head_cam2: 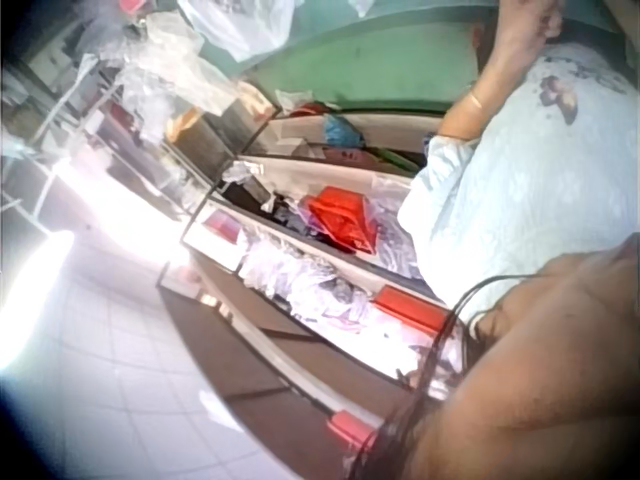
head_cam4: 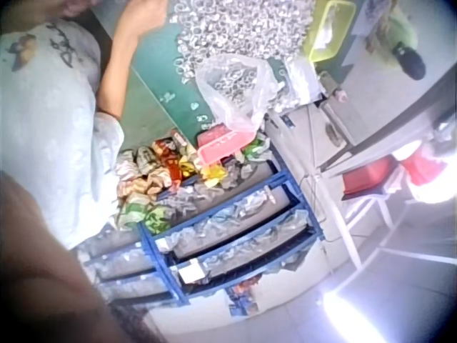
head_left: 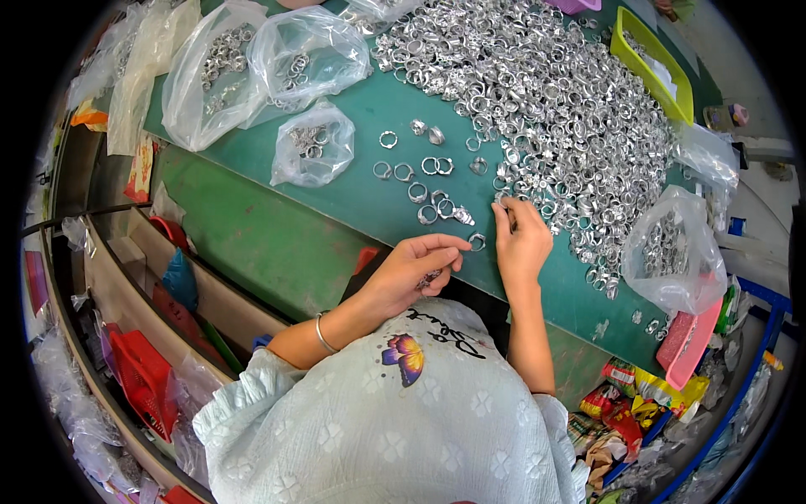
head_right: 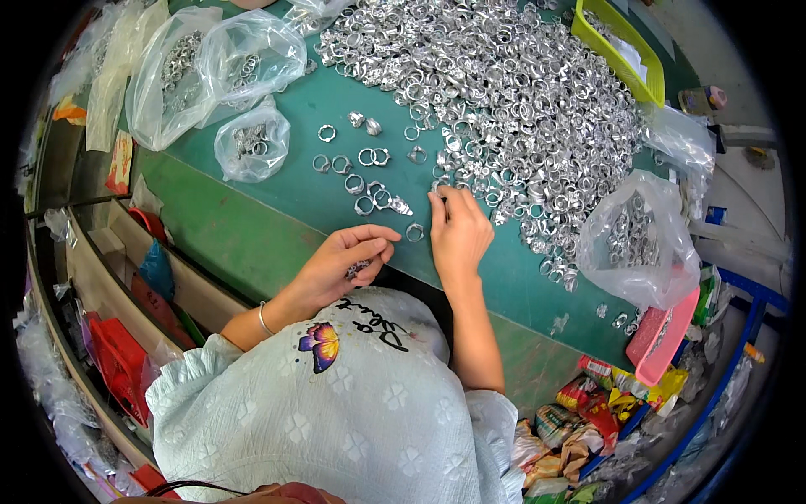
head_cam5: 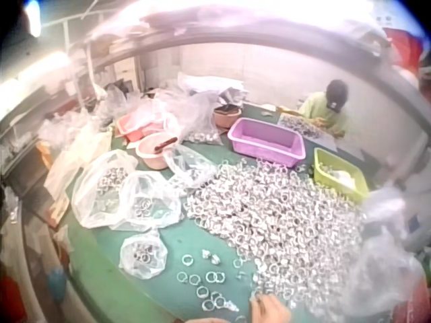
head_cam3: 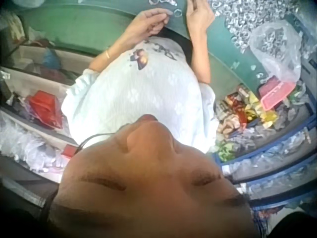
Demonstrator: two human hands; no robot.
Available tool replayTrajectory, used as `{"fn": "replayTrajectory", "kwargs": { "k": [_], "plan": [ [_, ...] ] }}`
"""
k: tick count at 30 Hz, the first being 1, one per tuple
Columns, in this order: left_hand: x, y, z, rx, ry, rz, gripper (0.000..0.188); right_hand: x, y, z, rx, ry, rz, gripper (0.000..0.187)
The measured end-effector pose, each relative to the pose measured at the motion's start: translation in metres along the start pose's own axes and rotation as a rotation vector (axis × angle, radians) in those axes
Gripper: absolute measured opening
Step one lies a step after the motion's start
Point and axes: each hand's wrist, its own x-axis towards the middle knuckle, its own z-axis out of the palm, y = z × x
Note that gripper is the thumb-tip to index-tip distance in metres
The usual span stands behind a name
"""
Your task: The person assembles silver keychains by hand at a green workbench. They pick up small metal rings and decorative charms, link them together, and place the finished units into a plastic bag.
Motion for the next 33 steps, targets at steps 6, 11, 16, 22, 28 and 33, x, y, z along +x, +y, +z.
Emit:
{"fn": "replayTrajectory", "kwargs": {
  "k": [6, 11, 16, 22, 28, 33],
  "plan": [
    [0.006, 0.014, 0.012, -0.179, 0.215, -0.072, 0.03, -0.013, -0.013, -0.029, 1.547, -0.497, 0.717, 0.024],
    [0.009, -0.001, -0.011, -0.199, 0.042, 0.014, 0.025, -0.013, -0.023, -0.022, 1.503, -0.498, 0.759, 0.026],
    [-0.001, 0.001, -0.011, -0.199, 0.114, 0.053, 0.021, 0.036, -0.048, -0.011, 1.113, -0.49, 0.478, 0.024],
    [-0.008, 0.008, -0.013, -0.147, 0.107, 0.102, 0.021, 0.175, -0.122, 0.024, 0.855, -0.415, 0.035, 0.025],
    [-0.014, 0.005, -0.02, -0.171, 0.096, 0.147, 0.022, 0.209, -0.134, 0.068, 1.018, -0.368, 0.161, 0.029],
    [-0.012, 0.004, -0.025, -0.118, 0.139, 0.155, 0.02, 0.13, -0.084, 0.016, 0.805, -0.599, 0.167, 0.031]
  ]
}}
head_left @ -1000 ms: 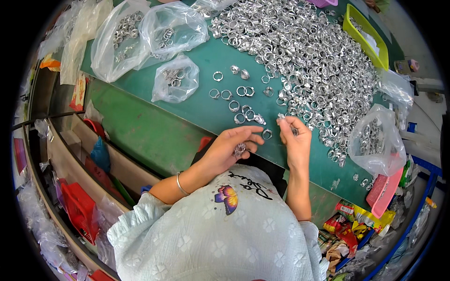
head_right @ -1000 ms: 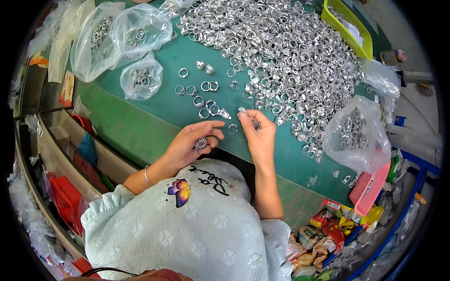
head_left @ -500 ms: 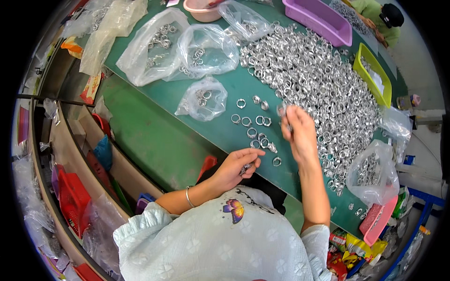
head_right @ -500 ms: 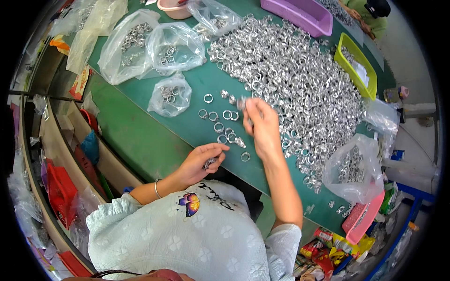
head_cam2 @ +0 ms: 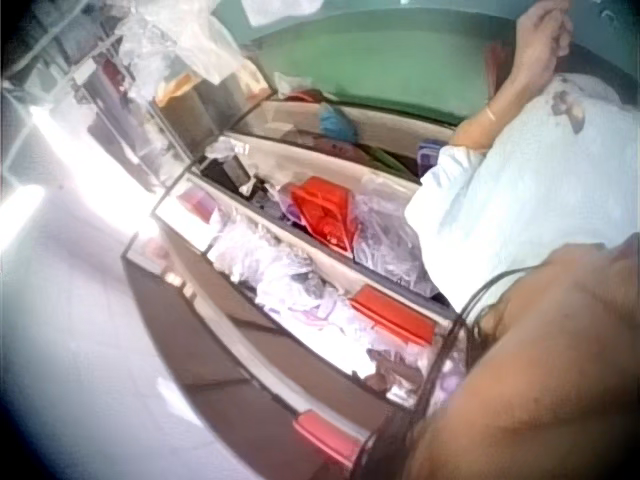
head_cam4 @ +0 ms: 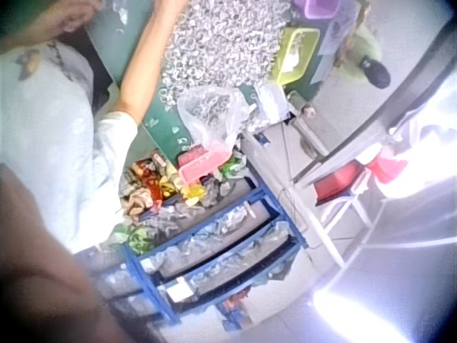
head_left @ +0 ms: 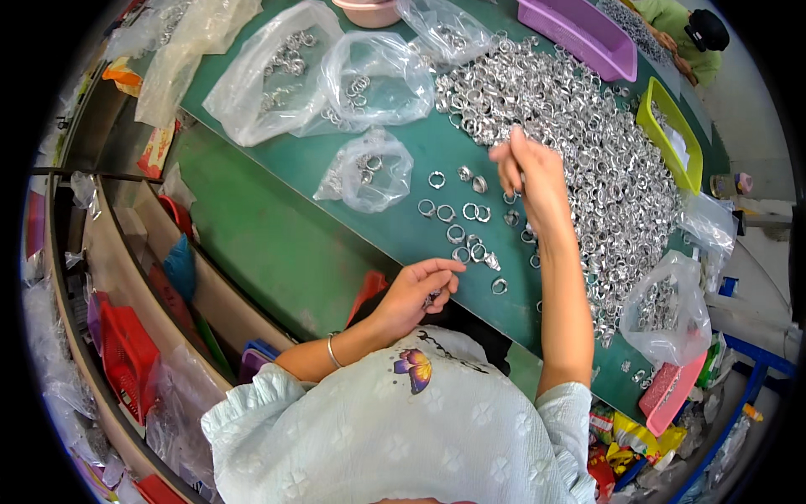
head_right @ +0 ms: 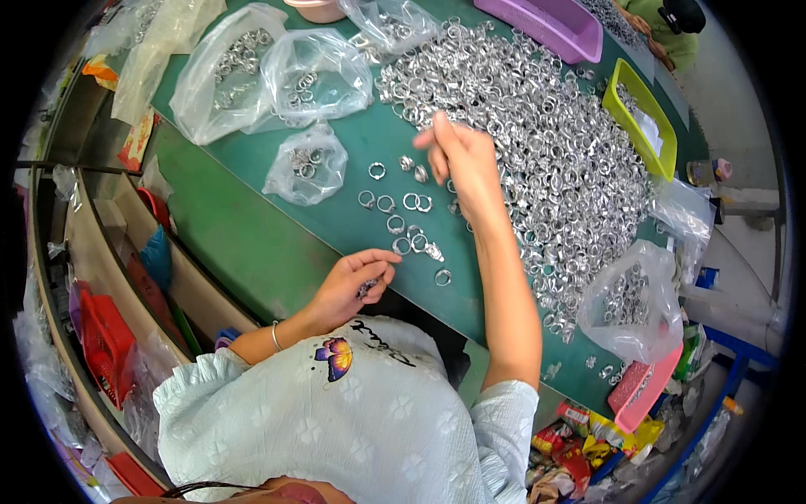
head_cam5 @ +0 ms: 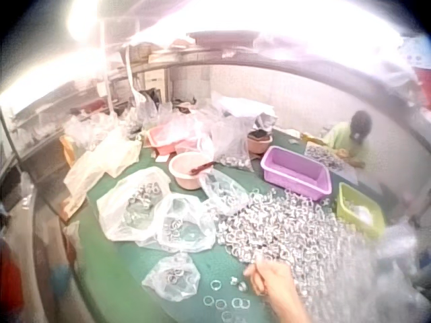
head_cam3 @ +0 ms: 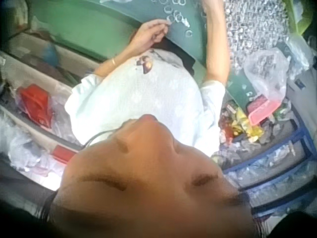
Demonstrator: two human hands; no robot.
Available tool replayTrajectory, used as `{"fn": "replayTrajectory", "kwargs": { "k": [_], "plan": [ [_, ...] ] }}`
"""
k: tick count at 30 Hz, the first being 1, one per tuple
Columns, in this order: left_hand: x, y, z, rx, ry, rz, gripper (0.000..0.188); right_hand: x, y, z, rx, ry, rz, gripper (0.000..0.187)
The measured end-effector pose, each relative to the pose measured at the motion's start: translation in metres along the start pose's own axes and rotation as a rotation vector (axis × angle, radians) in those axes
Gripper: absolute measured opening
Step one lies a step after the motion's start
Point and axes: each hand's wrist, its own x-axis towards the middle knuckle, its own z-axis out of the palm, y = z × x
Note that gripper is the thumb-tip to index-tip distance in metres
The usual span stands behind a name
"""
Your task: The person assembles silver keychains by hand at a green workbench. They pick up small metal rings and decorative charms, link them together, and place the finished units into a plastic bag.
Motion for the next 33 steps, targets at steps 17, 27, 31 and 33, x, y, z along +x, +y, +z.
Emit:
{"fn": "replayTrajectory", "kwargs": {
  "k": [17, 27, 31, 33],
  "plan": [
    [0.002, -0.005, 0.004, 0.123, 0.042, 0.12, 0.022, -0.089, 0.064, -0.005, 0.09, 0.052, 0.335, 0.017],
    [0.003, -0.001, 0.004, 0.181, 0.068, 0.192, 0.022, -0.063, 0.044, 0.017, -0.958, 0.192, -0.23, 0.022],
    [0.006, -0.008, 0.007, 0.195, 0.023, 0.174, 0.021, -0.017, 0.056, 0.051, -1.051, 0.132, -0.433, 0.028],
    [0.004, -0.006, 0.011, 0.232, 0.028, 0.19, 0.021, -0.008, 0.061, 0.056, -1.15, 0.072, -0.33, 0.029]
  ]
}}
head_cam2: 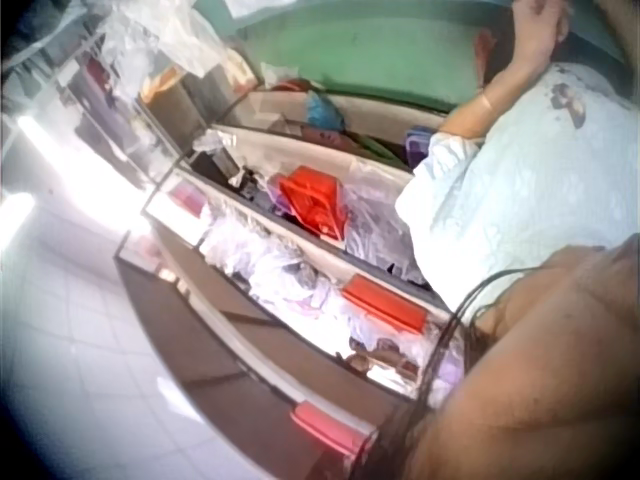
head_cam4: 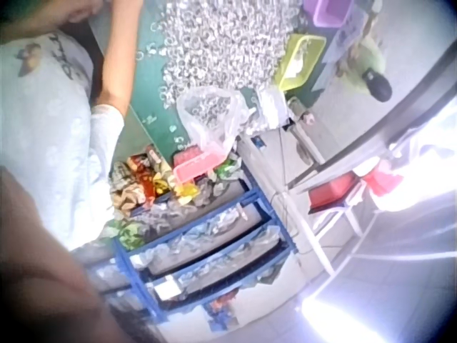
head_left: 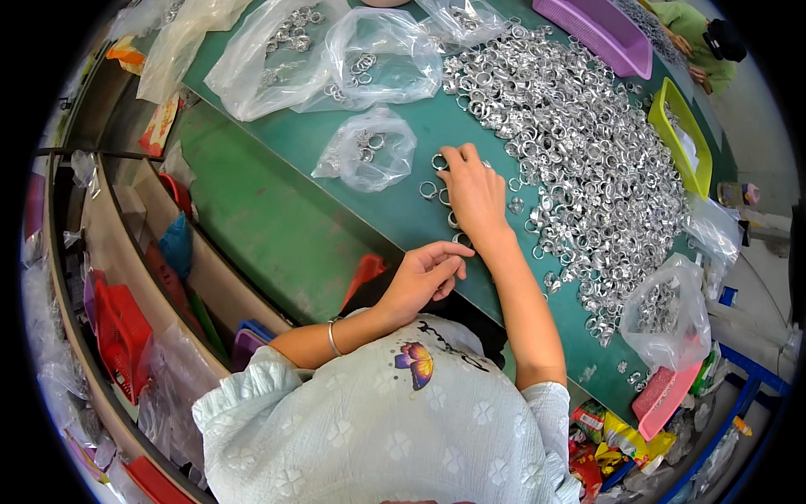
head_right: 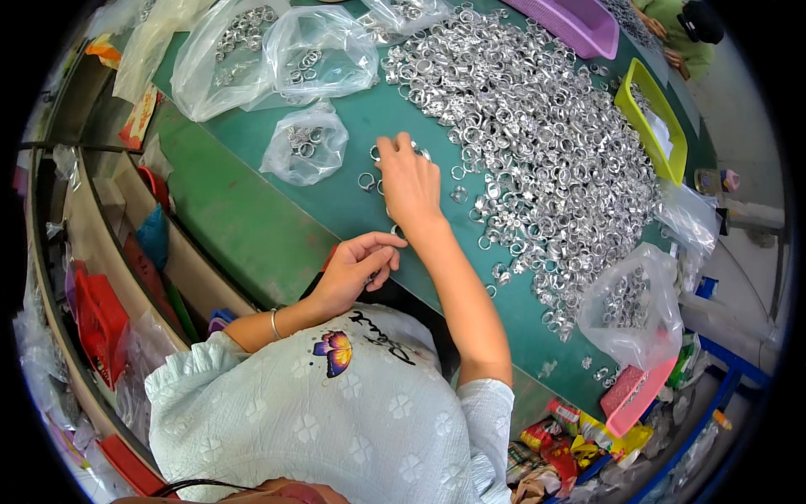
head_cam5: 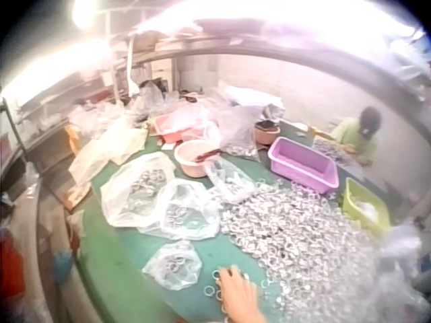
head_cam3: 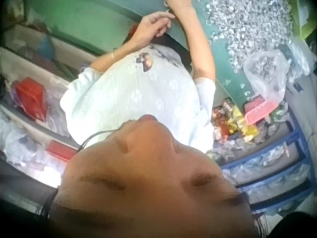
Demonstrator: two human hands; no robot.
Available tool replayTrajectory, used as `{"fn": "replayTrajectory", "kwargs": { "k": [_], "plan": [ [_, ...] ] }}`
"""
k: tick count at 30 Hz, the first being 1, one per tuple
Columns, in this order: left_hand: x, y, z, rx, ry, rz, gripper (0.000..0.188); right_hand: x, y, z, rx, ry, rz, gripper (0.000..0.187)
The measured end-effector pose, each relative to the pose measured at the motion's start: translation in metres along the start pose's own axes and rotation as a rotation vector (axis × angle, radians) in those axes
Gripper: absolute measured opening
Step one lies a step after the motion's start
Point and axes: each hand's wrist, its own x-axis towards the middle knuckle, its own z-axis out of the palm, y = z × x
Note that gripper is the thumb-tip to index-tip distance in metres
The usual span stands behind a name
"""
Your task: The person assembles silver keychains by hand at a green workbench. They pick up small metal rings and decorative charms, link them together, and place the finished units into a plastic bag.
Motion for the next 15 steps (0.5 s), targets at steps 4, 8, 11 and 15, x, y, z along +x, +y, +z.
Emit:
{"fn": "replayTrajectory", "kwargs": {
  "k": [4, 8, 11, 15],
  "plan": [
    [0.0, 0.004, -0.006, -0.013, 0.072, 0.049, 0.022, -0.015, 0.013, -0.005, 0.242, 0.096, 0.002, 0.021],
    [0.006, 0.013, -0.011, -0.071, 0.142, 0.142, 0.025, -0.053, 0.003, -0.035, 0.639, 0.075, 0.09, 0.026],
    [0.013, 0.019, -0.01, -0.059, 0.026, 0.151, 0.032, -0.075, -0.002, -0.04, 0.732, 0.105, 0.062, 0.03],
    [0.016, 0.024, -0.005, -0.027, -0.031, 0.134, 0.033, -0.087, -0.004, -0.036, 0.797, 0.188, 0.038, 0.032]
  ]
}}
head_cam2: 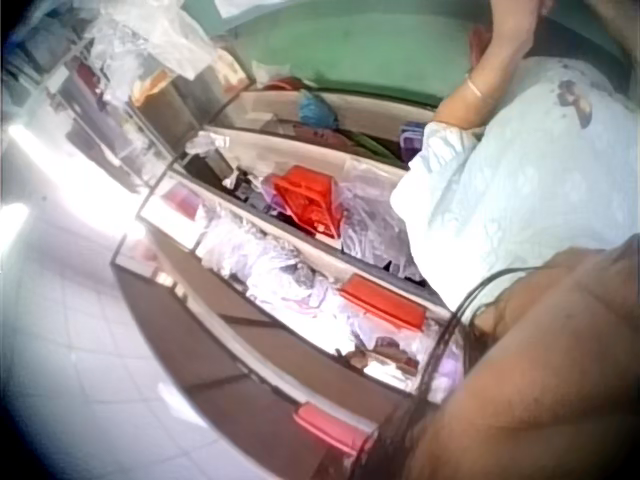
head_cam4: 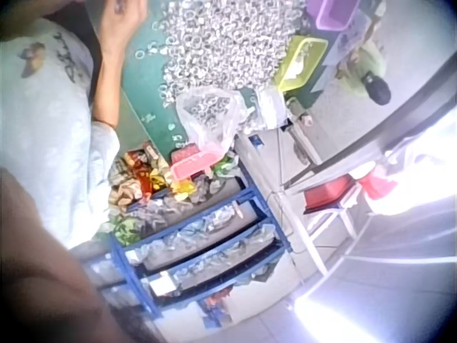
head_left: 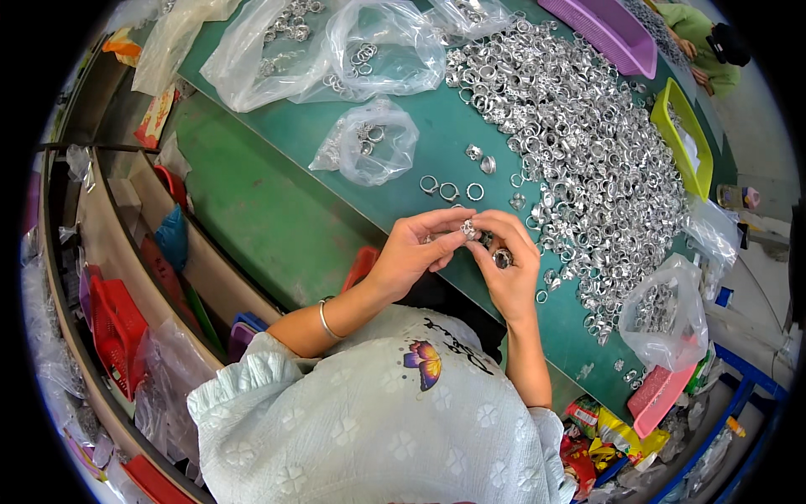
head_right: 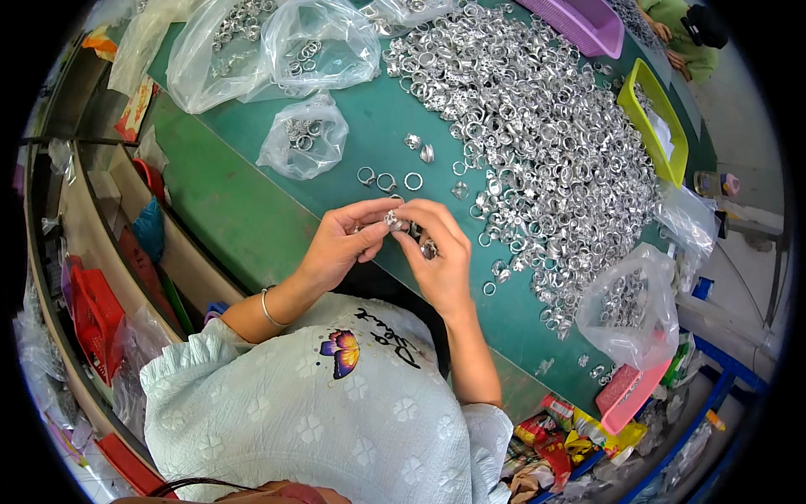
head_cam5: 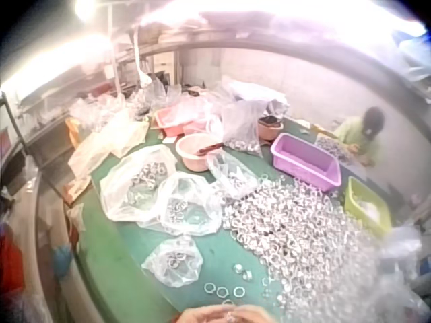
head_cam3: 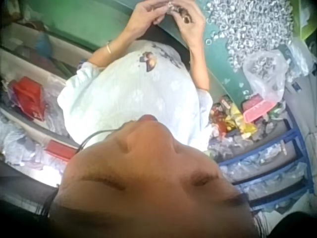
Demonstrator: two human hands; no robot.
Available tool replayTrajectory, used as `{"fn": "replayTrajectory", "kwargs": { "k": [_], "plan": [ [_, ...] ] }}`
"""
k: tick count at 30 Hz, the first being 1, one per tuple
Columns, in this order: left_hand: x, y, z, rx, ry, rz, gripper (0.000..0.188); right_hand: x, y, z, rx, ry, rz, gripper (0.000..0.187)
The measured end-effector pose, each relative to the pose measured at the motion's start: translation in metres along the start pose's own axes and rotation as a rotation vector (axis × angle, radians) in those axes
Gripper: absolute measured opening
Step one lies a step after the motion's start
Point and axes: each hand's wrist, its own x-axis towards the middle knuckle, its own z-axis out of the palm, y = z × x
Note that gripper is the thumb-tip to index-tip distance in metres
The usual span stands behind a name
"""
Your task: The person assembles silver keychains by hand at a green workbench. They pick up small metal rings and decorative charms, link them together, and place the finished units into a plastic bag.
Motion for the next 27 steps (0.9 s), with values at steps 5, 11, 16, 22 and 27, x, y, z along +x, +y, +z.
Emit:
{"fn": "replayTrajectory", "kwargs": {
  "k": [5, 11, 16, 22, 27],
  "plan": [
    [-0.003, 0.0, 0.001, 0.128, 0.048, 0.009, 0.035, -0.004, -0.003, -0.009, 0.259, -0.013, 0.237, 0.031],
    [-0.005, 0.002, 0.008, 0.308, 0.053, 0.168, 0.036, -0.009, -0.002, -0.006, 0.965, -0.013, 0.717, 0.033],
    [-0.009, 0.002, 0.019, 0.522, 0.056, 0.388, 0.034, -0.014, 0.007, 0.005, 1.197, -0.11, 0.621, 0.034],
    [-0.009, 0.001, 0.015, 0.581, 0.147, 0.285, 0.034, -0.014, 0.01, 0.0, 1.137, -0.151, 0.559, 0.037],
    [-0.005, -0.001, 0.011, 0.55, 0.146, 0.311, 0.032, -0.013, 0.001, -0.003, 1.176, -0.149, 0.56, 0.049]
  ]
}}
